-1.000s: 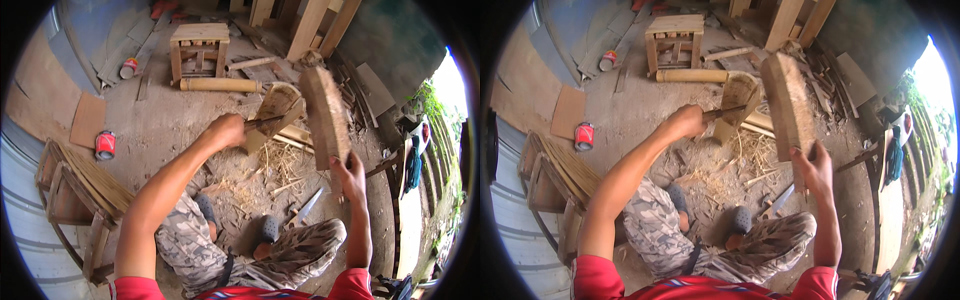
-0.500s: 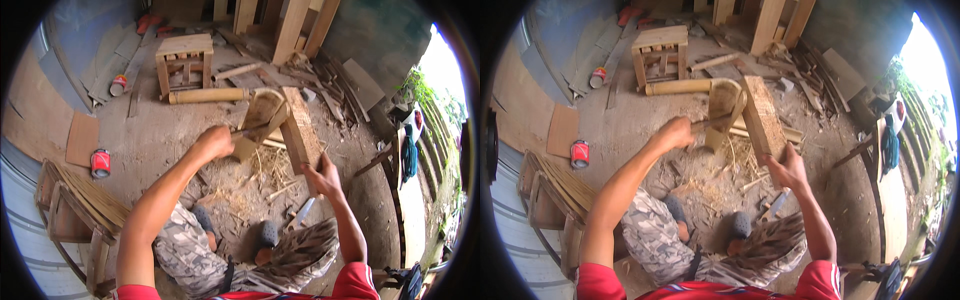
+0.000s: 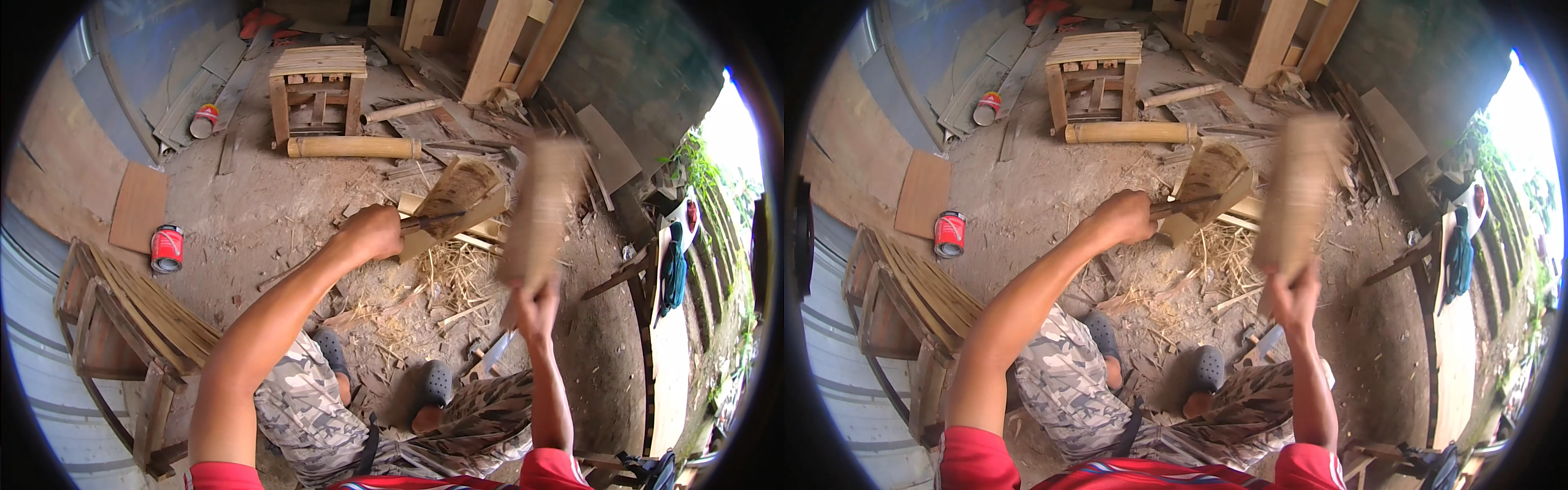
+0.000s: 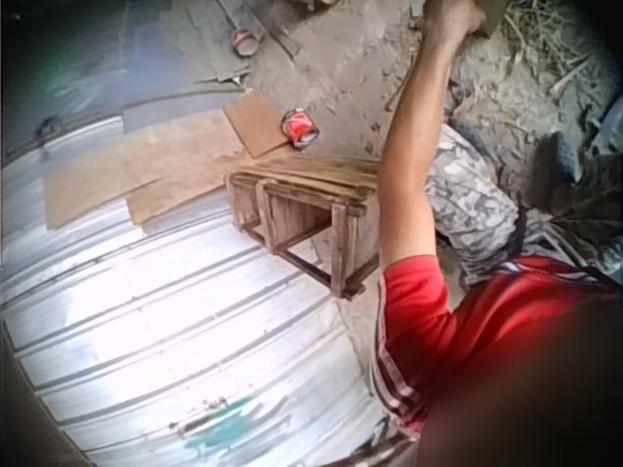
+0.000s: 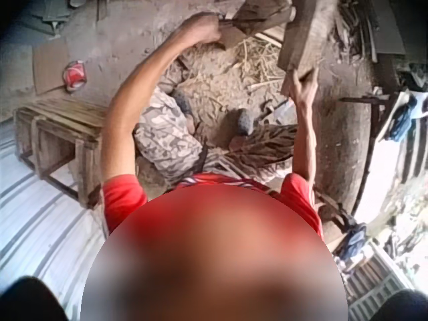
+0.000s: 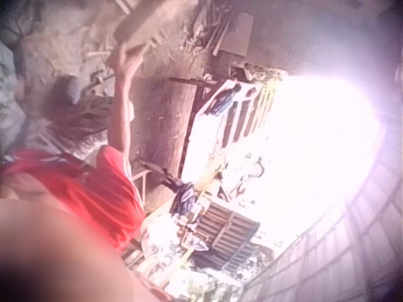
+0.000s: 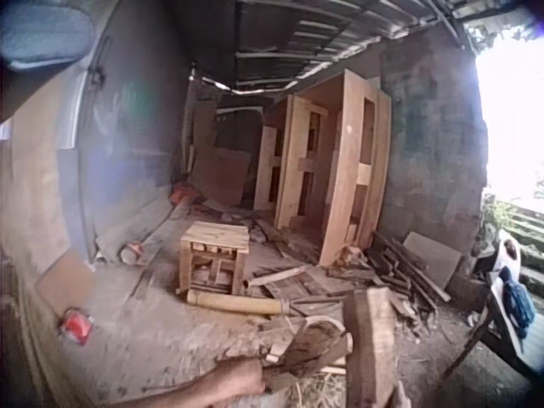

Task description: The person sits on the floor and uses a chisel and a wooden mallet to split a bamboo segment into thin strips. They repeatedly position the chisel, strike it with the mallet, and separate the resulting pieces.

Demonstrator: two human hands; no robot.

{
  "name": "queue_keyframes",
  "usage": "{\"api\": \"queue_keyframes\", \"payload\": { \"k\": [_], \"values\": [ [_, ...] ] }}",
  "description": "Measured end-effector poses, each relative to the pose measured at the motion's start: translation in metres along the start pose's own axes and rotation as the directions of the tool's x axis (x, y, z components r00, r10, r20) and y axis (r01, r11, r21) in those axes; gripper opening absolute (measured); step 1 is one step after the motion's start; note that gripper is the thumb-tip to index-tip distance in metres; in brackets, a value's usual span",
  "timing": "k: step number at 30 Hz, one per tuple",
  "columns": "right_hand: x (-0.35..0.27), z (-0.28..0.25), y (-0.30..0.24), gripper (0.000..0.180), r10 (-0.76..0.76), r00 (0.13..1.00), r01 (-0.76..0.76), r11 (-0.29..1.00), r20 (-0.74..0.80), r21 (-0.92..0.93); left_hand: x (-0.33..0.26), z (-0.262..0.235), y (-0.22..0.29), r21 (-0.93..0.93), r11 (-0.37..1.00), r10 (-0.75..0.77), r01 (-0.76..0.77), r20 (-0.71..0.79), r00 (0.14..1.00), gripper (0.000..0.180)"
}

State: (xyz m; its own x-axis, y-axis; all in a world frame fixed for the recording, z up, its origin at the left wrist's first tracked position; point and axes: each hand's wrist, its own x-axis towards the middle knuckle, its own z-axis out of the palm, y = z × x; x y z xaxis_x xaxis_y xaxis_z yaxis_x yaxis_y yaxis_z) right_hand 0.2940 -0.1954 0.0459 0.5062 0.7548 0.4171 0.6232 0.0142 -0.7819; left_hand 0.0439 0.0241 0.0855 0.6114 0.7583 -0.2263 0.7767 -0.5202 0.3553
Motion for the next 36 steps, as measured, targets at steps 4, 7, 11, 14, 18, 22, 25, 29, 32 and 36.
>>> {"api": "queue_keyframes", "payload": {
  "k": [4, 7, 11, 14, 18, 22, 25, 29, 32, 36],
  "values": [
    [0.008, -0.026, -0.002, 0.065, 0.34, 0.908, -0.333, 0.94, 0.244, -0.073, 0.002, -0.011, 0.0, 0.022, 1.0, -0.019, 0.019, -0.017, 1.0, 0.029],
    [0.025, -0.053, -0.045, 0.06, 0.234, 0.957, -0.235, 0.972, 0.17, -0.013, -0.001, -0.02, -0.006, -0.013, 0.997, -0.079, 0.079, 0.014, 0.997, 0.029],
    [0.038, -0.081, -0.066, 0.058, 0.086, 0.934, 0.028, 0.95, -0.347, 0.31, -0.003, -0.019, -0.018, -0.007, 0.999, -0.043, 0.043, -0.021, 0.999, 0.03],
    [0.049, -0.071, -0.077, 0.06, 0.093, 0.926, 0.128, 0.835, -0.366, 0.536, -0.008, -0.018, -0.02, -0.06, 0.995, -0.085, 0.085, 0.006, 0.996, 0.028],
    [0.028, -0.001, -0.002, 0.073, -0.036, 0.922, 0.153, 0.948, -0.386, 0.278, -0.007, -0.017, -0.016, -0.047, 0.998, -0.031, 0.029, -0.045, 0.999, 0.026],
    [0.017, 0.008, 0.012, 0.075, 0.299, 0.912, -0.237, 0.943, 0.281, -0.233, 0.003, -0.018, -0.016, 0.049, 0.997, -0.056, 0.054, 0.025, 0.998, 0.021],
    [0.042, -0.015, -0.037, 0.073, 0.405, 0.867, -0.4, 0.913, 0.29, -0.081, 0.005, -0.01, -0.018, 0.0, 0.992, -0.124, 0.124, 0.022, 0.992, 0.02],
    [0.053, -0.045, -0.076, 0.071, 0.117, 0.992, -0.12, 0.991, 0.044, 0.054, 0.014, 0.022, -0.029, -0.098, 0.995, -0.004, -0.011, -0.154, 0.988, 0.029],
    [0.063, -0.064, -0.084, 0.068, -0.032, 0.979, 0.079, 0.97, -0.201, 0.232, 0.015, 0.015, -0.01, -0.084, 0.996, 0.024, -0.027, -0.037, 0.999, 0.031],
    [0.068, -0.035, -0.022, 0.069, -0.175, 0.893, 0.271, 0.944, -0.414, 0.186, 0.016, 0.012, 0.001, -0.072, 0.997, 0.018, -0.021, -0.037, 0.999, 0.022]
  ]
}}
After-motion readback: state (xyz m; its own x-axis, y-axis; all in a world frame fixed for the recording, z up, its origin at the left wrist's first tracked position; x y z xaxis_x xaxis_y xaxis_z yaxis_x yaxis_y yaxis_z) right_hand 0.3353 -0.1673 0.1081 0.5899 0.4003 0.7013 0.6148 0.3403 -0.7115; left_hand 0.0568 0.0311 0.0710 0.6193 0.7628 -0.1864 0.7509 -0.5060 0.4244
